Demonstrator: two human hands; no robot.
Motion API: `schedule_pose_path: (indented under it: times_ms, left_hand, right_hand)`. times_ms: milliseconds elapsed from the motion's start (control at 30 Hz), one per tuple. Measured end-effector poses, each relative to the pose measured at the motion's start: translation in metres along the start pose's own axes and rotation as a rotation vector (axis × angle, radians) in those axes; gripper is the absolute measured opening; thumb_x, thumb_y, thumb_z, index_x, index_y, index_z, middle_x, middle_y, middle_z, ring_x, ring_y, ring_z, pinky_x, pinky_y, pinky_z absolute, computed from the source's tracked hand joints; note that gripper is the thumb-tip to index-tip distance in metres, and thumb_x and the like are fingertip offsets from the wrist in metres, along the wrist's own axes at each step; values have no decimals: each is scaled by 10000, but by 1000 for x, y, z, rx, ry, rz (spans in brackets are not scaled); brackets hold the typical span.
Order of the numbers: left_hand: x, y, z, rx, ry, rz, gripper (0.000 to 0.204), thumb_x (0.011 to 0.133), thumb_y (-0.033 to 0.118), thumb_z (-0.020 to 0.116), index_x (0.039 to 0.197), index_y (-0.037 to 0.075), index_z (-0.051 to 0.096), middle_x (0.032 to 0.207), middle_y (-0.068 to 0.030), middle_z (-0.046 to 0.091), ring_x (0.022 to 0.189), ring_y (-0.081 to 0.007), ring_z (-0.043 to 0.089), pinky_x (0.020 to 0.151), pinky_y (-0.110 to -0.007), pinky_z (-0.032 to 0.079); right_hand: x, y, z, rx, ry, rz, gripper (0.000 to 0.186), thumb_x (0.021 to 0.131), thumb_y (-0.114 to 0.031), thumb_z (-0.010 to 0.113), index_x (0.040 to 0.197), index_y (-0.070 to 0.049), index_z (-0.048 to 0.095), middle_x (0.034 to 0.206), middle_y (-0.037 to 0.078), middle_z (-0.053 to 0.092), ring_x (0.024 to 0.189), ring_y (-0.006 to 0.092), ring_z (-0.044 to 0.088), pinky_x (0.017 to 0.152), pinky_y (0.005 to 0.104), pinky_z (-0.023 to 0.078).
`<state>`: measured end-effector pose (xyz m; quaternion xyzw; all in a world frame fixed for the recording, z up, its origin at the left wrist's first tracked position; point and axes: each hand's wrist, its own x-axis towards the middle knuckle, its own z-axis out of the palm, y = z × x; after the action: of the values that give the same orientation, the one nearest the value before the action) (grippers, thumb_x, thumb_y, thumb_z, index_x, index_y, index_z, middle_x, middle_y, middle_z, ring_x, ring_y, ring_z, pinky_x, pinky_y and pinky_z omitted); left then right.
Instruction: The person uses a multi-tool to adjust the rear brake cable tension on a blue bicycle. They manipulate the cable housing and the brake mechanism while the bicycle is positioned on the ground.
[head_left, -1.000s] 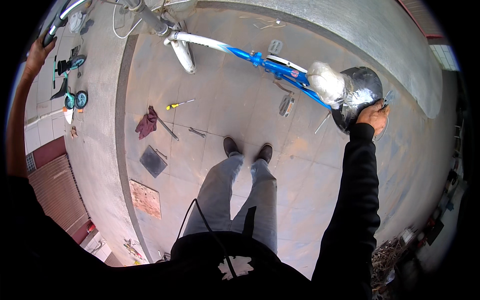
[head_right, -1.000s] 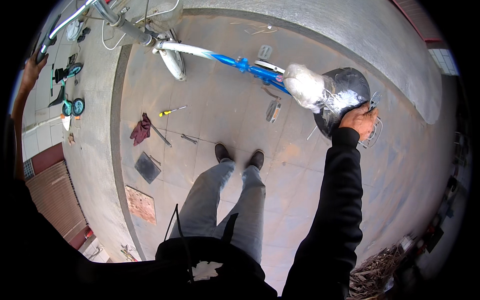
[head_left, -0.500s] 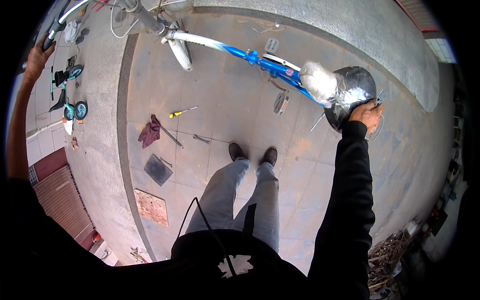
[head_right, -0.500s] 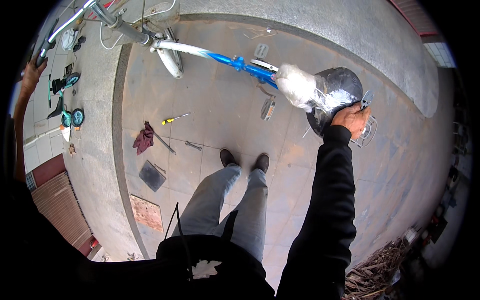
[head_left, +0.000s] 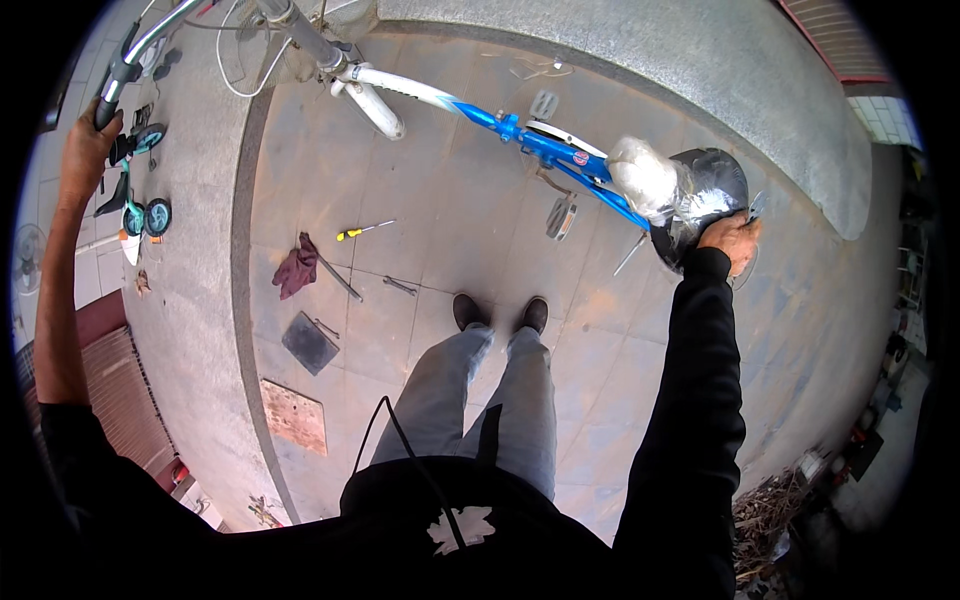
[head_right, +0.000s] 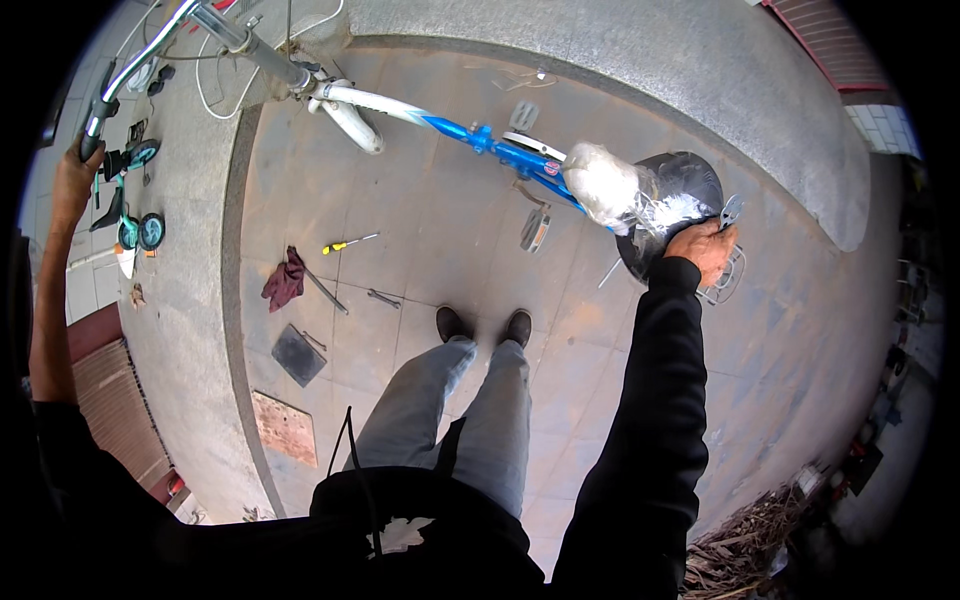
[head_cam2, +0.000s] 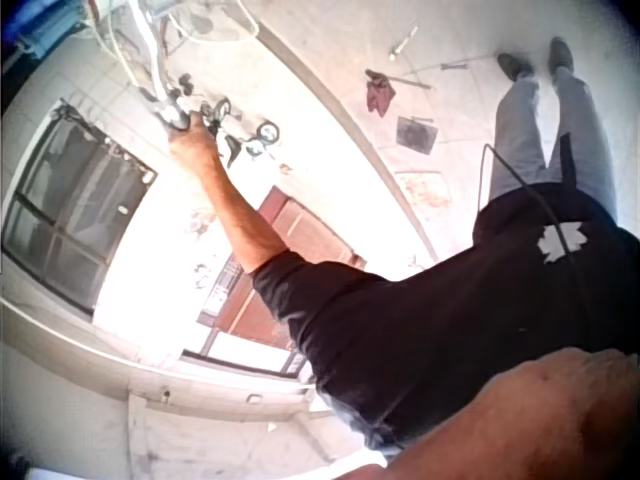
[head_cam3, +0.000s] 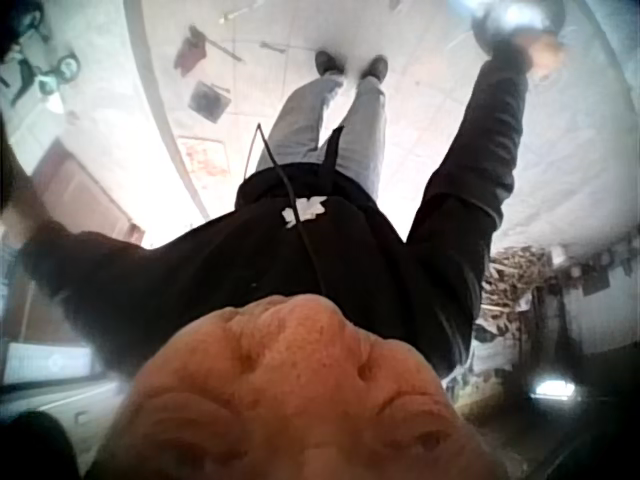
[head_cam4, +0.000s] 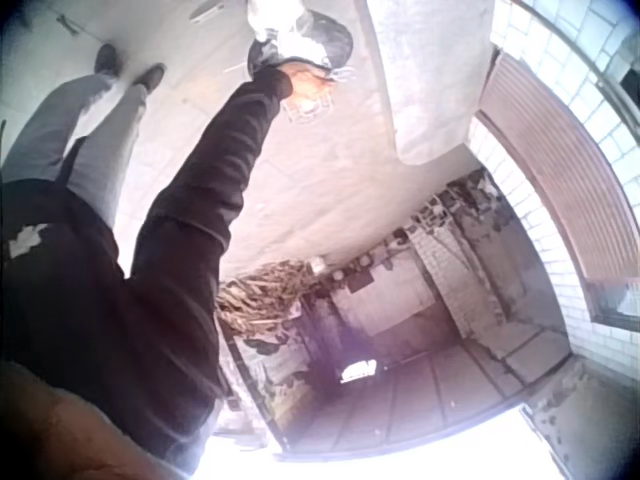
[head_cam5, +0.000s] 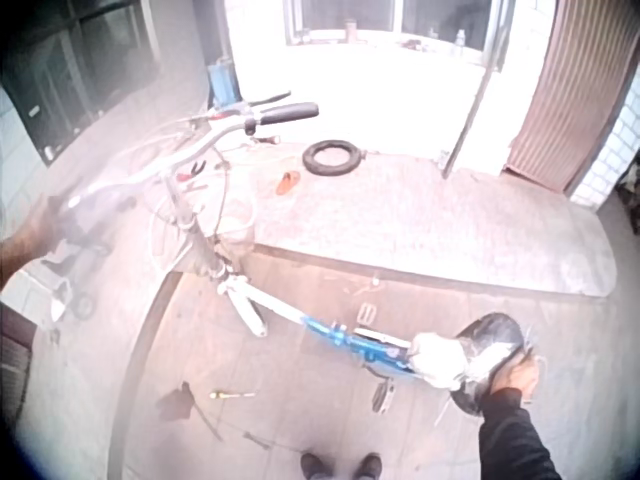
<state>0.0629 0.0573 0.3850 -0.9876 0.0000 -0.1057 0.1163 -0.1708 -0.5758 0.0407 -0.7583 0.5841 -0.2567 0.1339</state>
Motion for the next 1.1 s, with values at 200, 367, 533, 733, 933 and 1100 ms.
schedule_pose_path:
  times_ms: [200,367,533,733,933,1100]
  left_hand:
    - [-26,22,0,-45,-50,-118,365,832,263,584,1095,11,582,585,-50,517,445,-105,427,419,-297,361]
    - [-36,21,12,-103,-19,-105,359,831,266,577,1077,4,588,570,-52,515,429,-104,427,401,-302,352]
    - [-51,39,8,-27,0,-112,359,827,279,575,1035,-12,601,590,-86,528,481,-146,478,476,-338,405]
    - [-62,56,14,-3,-22,-119,382,819,301,584,1025,-21,596,725,-194,611,677,-308,612,641,-385,459]
    - [-56,18,18,-19,29,-106,379,824,290,587,1051,-13,586,823,-228,625,788,-371,619,697,-410,458]
    - [-60,9,37,-33,53,-78,382,840,298,569,1076,-2,578,846,-240,620,819,-389,614,709,-430,455]
  right_hand:
    - [4,-2,-5,31,-26,-19,341,873,-296,443,1071,-56,581,979,193,630,894,402,588,773,463,448]
    - [11,5,4,104,-44,-40,348,873,-287,444,1040,-15,582,990,224,617,916,415,572,785,458,439]
    - [19,17,13,207,-94,-17,360,857,-253,456,1057,23,571,1000,246,604,933,420,559,821,443,425]
    - [28,18,9,296,-76,-61,292,854,-218,480,996,17,580,954,243,604,900,426,556,783,451,422]
    - [28,23,18,379,-93,-64,240,835,-174,521,970,15,581,907,237,603,846,430,553,752,463,422]
    - [30,24,17,385,-53,-52,239,819,-177,540,963,9,585,919,222,598,873,407,552,761,457,425]
